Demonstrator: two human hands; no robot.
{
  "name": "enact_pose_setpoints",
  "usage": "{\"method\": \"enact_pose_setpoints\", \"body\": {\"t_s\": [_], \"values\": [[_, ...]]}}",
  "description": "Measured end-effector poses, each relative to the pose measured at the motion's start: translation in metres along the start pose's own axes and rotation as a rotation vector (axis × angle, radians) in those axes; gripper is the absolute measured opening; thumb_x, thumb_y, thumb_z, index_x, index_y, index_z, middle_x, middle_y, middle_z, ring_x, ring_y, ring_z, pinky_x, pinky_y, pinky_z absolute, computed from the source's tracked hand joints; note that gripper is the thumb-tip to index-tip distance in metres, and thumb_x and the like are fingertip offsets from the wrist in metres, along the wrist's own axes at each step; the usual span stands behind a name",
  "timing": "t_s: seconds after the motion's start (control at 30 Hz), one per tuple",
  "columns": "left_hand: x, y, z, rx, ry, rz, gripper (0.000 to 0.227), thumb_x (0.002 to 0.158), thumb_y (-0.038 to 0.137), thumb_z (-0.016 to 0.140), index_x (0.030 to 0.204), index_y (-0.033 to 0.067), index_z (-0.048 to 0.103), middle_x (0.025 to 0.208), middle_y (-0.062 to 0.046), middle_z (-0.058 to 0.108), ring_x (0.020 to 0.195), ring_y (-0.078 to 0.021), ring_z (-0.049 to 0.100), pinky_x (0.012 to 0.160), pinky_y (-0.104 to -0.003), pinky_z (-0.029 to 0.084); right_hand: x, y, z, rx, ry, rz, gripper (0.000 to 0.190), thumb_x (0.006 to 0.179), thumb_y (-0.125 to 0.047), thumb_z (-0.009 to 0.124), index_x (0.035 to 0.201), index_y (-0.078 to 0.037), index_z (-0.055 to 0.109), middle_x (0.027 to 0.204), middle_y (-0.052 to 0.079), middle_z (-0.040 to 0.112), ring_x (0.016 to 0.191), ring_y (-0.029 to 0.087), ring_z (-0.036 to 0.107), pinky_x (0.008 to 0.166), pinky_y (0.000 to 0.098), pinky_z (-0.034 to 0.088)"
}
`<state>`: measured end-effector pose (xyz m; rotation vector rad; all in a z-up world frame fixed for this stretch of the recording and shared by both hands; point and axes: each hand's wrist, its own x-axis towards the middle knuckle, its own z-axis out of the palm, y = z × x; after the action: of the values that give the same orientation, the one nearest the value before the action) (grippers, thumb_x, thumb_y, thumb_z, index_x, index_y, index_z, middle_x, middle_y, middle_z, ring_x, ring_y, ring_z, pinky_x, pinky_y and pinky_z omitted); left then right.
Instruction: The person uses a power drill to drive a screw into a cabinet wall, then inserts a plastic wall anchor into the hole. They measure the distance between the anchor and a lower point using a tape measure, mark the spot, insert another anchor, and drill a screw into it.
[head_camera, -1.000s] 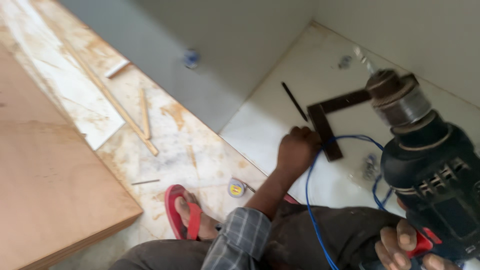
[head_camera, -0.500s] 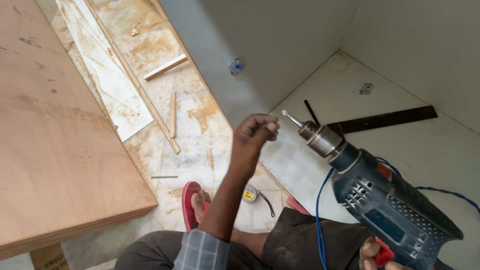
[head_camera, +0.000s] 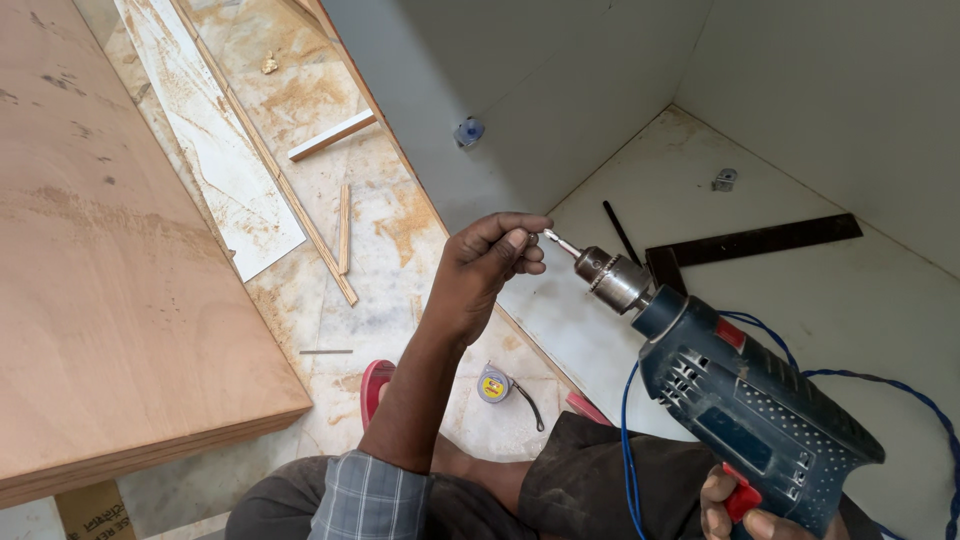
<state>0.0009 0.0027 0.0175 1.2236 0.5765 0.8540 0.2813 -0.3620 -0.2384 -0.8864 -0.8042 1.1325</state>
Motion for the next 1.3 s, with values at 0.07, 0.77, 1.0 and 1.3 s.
{"method": "enact_pose_setpoints", "body": {"t_s": [0.07, 0.77, 1.0, 1.3], "values": [[0.002, 0.003, 0.001, 0.024, -0.031, -0.003, 0.026, 0.105, 0.015, 0.059, 0.122, -0.0005, 0.071, 0.093, -0.005, 0.071, 0.088, -0.0128, 0.068, 0.087, -0.030, 0.059, 0.003, 0.008, -0.001, -0.443, -0.013, -0.181, 0.063, 0.104, -0.031, 0.050, 0.152, -0.005, 0.018, 0.140, 0.026, 0.037, 0.133, 0.039, 0.048, 0.110, 0.0525, 0.048], [0.011, 0.015, -0.024, -0.100, -0.068, -0.292, 0.018, 0.095, 0.016, 0.073, 0.107, 0.0031, 0.068, 0.082, -0.003, 0.067, 0.071, -0.0106, 0.066, 0.066, -0.026, 0.057, 0.037, -0.029, 0.039, 0.685, -0.348, 0.351, 0.082, 0.111, -0.052, 0.048, 0.140, 0.023, 0.034, 0.116, 0.047, 0.060, 0.106, 0.049, 0.067, 0.088, 0.0569, 0.059], [0.017, -0.011, -0.012, -0.481, 0.142, -0.174, 0.025, 0.094, 0.022, 0.075, 0.105, 0.0026, 0.065, 0.086, -0.004, 0.067, 0.075, -0.0137, 0.068, 0.068, -0.026, 0.059, 0.043, -0.043, 0.140, 0.193, 0.008, 0.119, 0.056, 0.096, -0.012, 0.064, 0.141, 0.014, 0.045, 0.115, 0.038, 0.066, 0.099, 0.040, 0.071, 0.081, 0.0535, 0.063], [0.024, 0.002, -0.019, -0.445, 0.254, -0.002, 0.033, 0.101, 0.026, 0.065, 0.118, -0.0020, 0.066, 0.098, -0.010, 0.072, 0.082, -0.0122, 0.066, 0.075, -0.027, 0.057, 0.086, -0.072, 0.237, -0.033, 0.409, 0.229, 0.055, 0.072, 0.008, 0.066, 0.126, 0.009, 0.060, 0.104, 0.026, 0.075, 0.092, 0.029, 0.076, 0.081, 0.0466, 0.064]]}}
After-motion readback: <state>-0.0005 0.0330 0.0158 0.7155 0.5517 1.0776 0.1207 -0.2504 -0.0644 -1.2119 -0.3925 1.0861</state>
